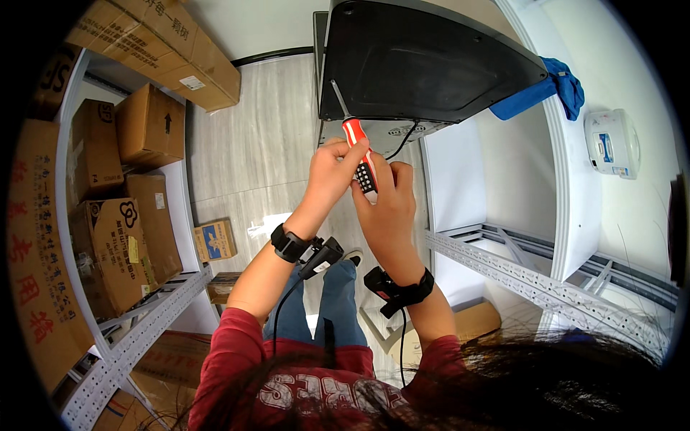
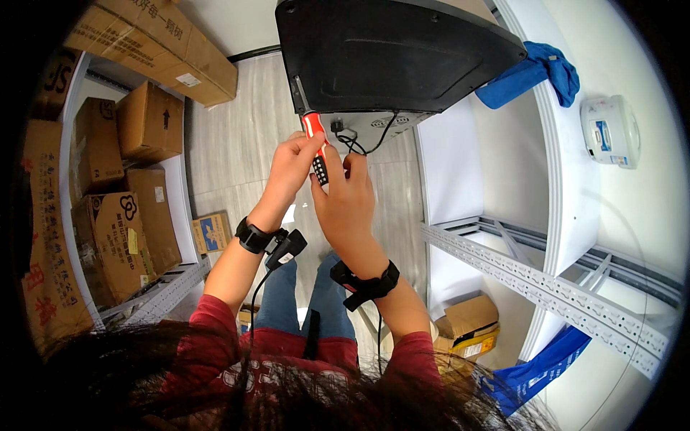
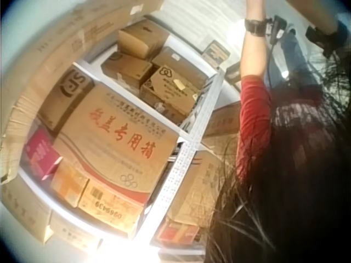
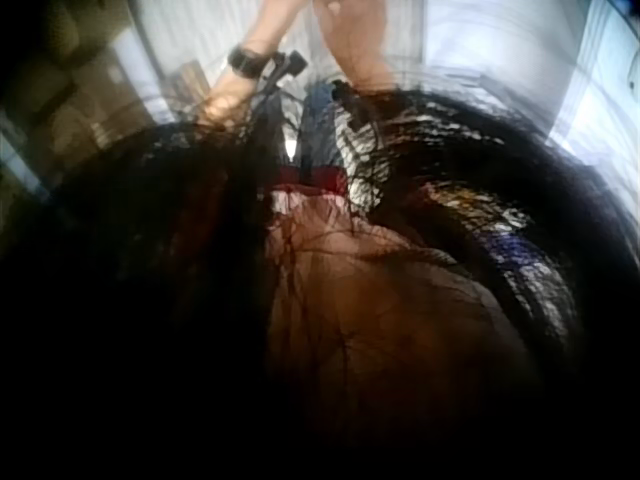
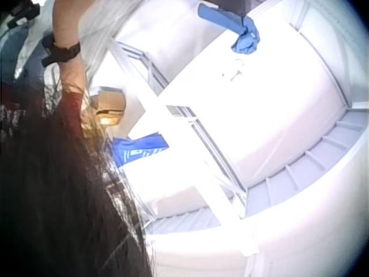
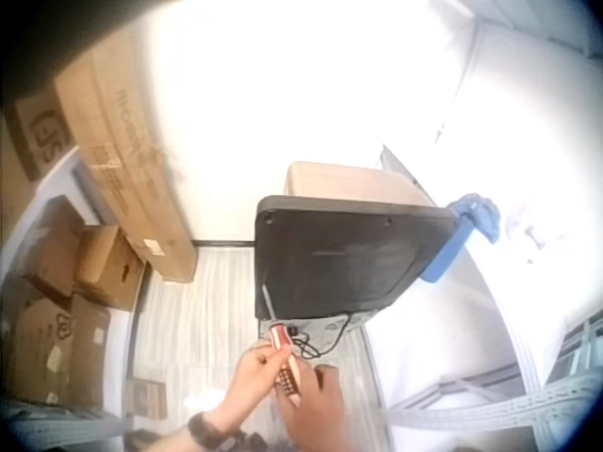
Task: The person uses a screwdriver to unscrew several screws from the top and back panels of a black kitchen appliance, removing a screw from a hole and placing it on the floor.
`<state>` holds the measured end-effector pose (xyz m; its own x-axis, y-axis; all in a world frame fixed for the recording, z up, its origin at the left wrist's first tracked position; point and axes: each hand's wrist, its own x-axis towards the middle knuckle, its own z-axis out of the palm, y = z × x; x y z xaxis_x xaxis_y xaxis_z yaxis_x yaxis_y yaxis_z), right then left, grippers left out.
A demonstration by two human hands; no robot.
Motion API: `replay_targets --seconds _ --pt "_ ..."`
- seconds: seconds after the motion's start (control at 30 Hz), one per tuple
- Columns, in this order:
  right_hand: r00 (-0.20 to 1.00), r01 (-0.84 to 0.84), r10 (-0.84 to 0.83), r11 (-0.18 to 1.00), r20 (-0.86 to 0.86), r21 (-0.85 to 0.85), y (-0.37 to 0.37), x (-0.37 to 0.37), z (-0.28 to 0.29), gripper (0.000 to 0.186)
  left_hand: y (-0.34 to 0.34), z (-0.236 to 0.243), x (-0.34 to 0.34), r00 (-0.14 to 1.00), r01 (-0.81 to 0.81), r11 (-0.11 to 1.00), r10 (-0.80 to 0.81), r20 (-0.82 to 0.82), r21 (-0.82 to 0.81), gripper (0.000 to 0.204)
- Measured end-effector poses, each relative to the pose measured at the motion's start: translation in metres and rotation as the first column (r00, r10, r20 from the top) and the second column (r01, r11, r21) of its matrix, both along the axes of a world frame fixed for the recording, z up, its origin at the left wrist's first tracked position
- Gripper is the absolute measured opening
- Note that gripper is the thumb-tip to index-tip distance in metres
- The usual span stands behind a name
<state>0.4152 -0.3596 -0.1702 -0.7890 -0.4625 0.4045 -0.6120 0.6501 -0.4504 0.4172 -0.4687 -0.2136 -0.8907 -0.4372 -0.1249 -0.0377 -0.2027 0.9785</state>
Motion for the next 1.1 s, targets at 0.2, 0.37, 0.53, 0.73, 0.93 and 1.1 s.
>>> replay_targets --seconds 0.2,0.37,0.53,0.73,0.93,1.1 --pt "0.931 0.044 0.012 0.988 0.364 -0.145 0.004 0.002 -0.007 0.05 -0.001 -0.002 0.002 1.0 0.016 0.973 -0.015 -0.006 0.228 0.031" --pt "0.88 0.016 0.077 0.981 0.468 -0.192 0.006 -0.001 -0.006 0.047 -0.004 -0.005 0.006 0.999 0.042 0.988 -0.039 -0.024 0.146 0.032" --pt "0.998 -0.049 0.048 0.998 0.043 0.032 0.007 -0.002 -0.009 0.045 -0.004 0.0 0.003 0.996 0.069 0.998 -0.069 0.049 0.001 0.034" --pt "0.916 0.069 -0.015 0.99 0.401 -0.12 0.007 0.0 0.0 0.047 -0.002 -0.004 0.003 0.998 0.062 0.991 -0.063 0.005 0.122 0.034" --pt "0.939 0.046 -0.018 0.996 0.343 -0.073 0.005 -0.002 -0.011 0.046 -0.004 0.001 0.004 0.992 0.1 0.99 -0.107 0.06 0.097 0.034" --pt "0.997 -0.005 0.005 1.0 0.081 0.004 0.006 -0.001 -0.009 0.047 -0.002 0.002 0.001 0.99 0.114 0.965 -0.131 0.055 0.238 0.035"
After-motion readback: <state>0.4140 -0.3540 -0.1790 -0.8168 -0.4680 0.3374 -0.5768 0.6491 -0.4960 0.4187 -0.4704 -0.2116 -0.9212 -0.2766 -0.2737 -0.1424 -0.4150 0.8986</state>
